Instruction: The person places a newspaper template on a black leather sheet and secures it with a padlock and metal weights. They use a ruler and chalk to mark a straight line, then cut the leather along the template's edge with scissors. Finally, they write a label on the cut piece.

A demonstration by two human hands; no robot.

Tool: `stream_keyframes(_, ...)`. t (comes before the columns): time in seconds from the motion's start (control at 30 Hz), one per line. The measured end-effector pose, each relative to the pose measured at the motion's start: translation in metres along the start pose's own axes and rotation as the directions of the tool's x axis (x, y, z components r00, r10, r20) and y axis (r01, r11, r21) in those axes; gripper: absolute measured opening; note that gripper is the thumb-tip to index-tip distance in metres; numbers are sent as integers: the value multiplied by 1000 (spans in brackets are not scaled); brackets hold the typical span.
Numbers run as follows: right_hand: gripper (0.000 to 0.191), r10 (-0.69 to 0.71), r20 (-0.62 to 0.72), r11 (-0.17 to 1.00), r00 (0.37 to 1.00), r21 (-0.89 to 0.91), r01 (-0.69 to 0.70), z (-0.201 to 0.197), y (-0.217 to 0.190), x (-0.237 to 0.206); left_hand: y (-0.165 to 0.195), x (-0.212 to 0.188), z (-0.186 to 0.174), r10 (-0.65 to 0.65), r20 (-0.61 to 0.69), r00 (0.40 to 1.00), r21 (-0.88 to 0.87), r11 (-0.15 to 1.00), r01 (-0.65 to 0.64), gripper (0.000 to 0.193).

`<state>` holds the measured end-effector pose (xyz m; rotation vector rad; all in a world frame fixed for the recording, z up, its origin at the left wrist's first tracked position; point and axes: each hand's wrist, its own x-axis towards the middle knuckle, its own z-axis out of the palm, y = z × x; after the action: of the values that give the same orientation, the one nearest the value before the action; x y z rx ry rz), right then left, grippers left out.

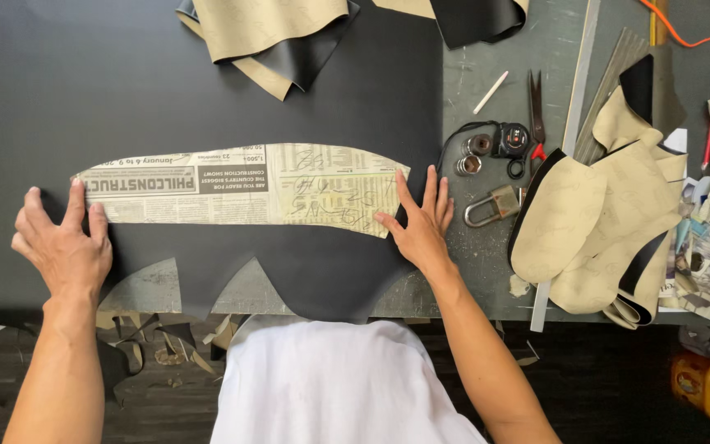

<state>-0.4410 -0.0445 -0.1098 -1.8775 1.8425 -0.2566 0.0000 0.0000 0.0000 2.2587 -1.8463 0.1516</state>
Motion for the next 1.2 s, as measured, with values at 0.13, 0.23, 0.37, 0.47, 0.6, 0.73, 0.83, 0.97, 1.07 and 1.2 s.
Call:
stream_keyframes(0.13, 83, -13, -7, 1000, 1000, -3, 13, 3, -3, -2, -22, -6, 29, -8, -5, 1000, -56, 998, 8, 40)
stream_keyframes(0.23, 84, -14, -15, 1000, 1000, -8, 14, 1, -3, 0, -35, -9, 47, -10, -14, 1000, -90, 996, 9, 40)
stream_keyframes(0.37, 85, -5, -3, 1000, 1000, -25, 5, 2, -1, 1, -51, -15, 62, 23, -19, 1000, 4, 1000, -23, 41)
stream_keyframes(0.47, 85, -10, -8, 999, 1000, -45, 9, 2, 2, 1, -55, -13, 60, 33, 14, 999, 32, 999, -33, 40)
stream_keyframes(0.6, 82, -8, -25, 994, 1000, -111, 5, 3, 4, 3, -61, -8, 50, -12, 69, 998, -48, 999, 15, 45)
stream_keyframes(0.73, 81, -63, -33, 987, 997, -149, 57, -5, 5, 7, -61, -5, 48, -28, 68, 997, -82, 996, 33, 52)
stream_keyframes(0.83, 82, -41, -9, 992, 999, -122, 39, -9, 2, 13, -59, -7, 48, -13, 54, 998, -107, 994, 18, 52)
stream_keyframes(0.97, 84, 0, 21, 992, 1000, -128, 3, -10, 2, 14, -59, -9, 50, -35, 68, 997, -128, 991, 43, 54)
stream_keyframes(1.07, 85, 5, 26, 992, 1000, -124, -1, -10, 3, 14, -60, -9, 50, -40, 77, 996, -111, 993, 48, 54)
stream_keyframes(1.2, 86, -8, 13, 990, 1000, -141, 9, -9, 4, 15, -60, -8, 51, -57, 89, 994, -88, 994, 65, 55)
